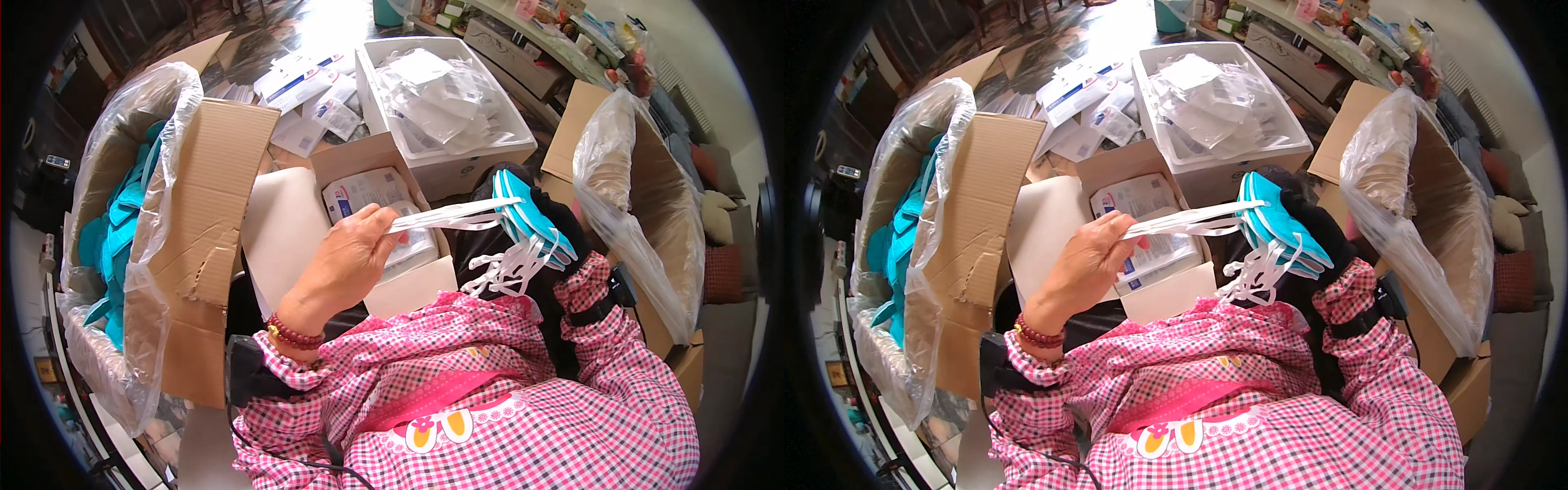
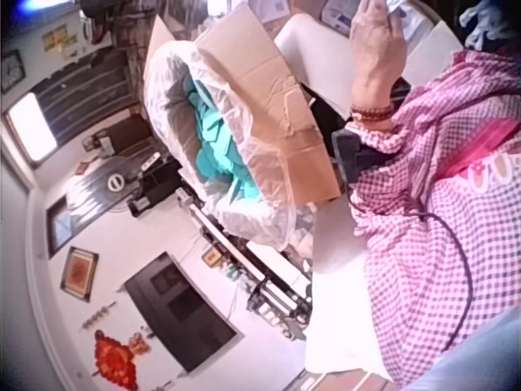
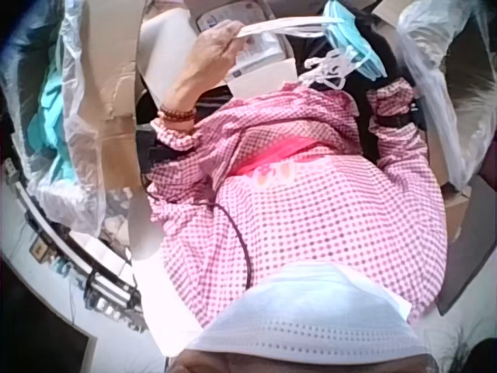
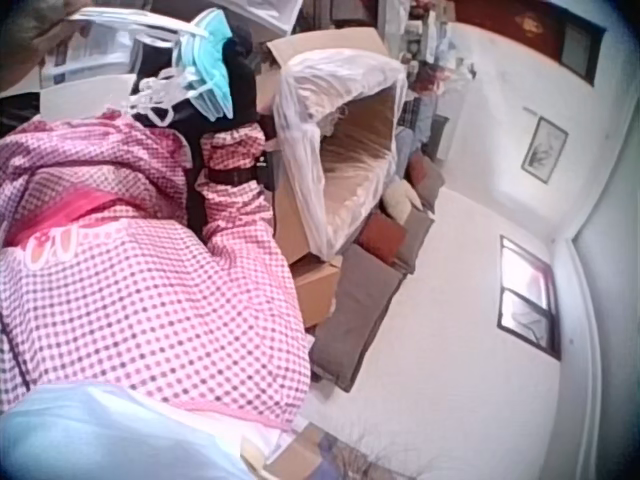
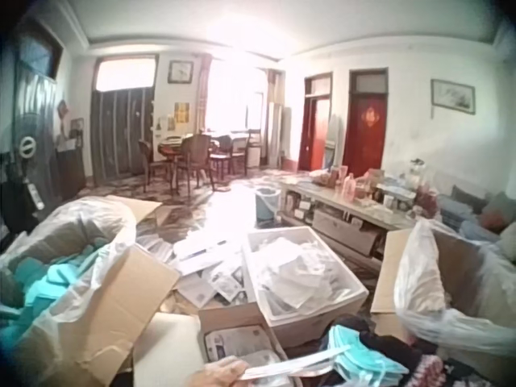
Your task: Inspecting and packing medical face masks into boxes.
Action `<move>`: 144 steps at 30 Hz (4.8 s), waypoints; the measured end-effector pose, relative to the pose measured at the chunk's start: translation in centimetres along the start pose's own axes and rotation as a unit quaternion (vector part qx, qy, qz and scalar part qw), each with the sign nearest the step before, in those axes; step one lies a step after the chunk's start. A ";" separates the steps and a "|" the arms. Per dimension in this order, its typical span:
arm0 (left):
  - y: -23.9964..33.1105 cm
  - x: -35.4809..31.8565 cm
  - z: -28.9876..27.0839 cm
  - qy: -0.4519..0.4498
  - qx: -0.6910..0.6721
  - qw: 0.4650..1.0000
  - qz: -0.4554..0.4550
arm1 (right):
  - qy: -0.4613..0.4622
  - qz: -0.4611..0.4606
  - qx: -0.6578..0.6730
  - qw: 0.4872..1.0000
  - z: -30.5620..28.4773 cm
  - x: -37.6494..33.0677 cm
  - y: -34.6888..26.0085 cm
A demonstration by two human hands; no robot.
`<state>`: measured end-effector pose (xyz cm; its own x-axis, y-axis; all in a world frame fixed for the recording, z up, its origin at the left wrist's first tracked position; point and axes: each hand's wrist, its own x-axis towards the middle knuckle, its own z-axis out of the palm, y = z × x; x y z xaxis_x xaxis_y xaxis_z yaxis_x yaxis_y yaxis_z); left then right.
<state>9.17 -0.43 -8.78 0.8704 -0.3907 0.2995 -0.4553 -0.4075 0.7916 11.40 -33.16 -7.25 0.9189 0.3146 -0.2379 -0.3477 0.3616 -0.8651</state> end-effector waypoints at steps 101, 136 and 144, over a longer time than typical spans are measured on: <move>-1.5 -6.5 2.7 -0.116 -0.133 0.979 -0.100 | 0.135 0.038 -0.271 0.952 0.7 -2.6 -3.7; -1.4 -7.5 2.0 -0.138 -0.400 0.855 -0.300 | 0.092 0.053 -0.217 0.970 2.5 -2.1 -1.9; -2.0 -7.4 2.8 -0.143 -0.462 0.826 -0.290 | 0.096 0.031 -0.074 0.992 0.7 -2.5 -0.7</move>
<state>3.10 0.99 -14.02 0.7518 -0.5836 -0.3069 0.4751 0.1566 0.8659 9.25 -33.63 -5.74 0.9198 0.1543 -0.3607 -0.3872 0.2089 -0.8980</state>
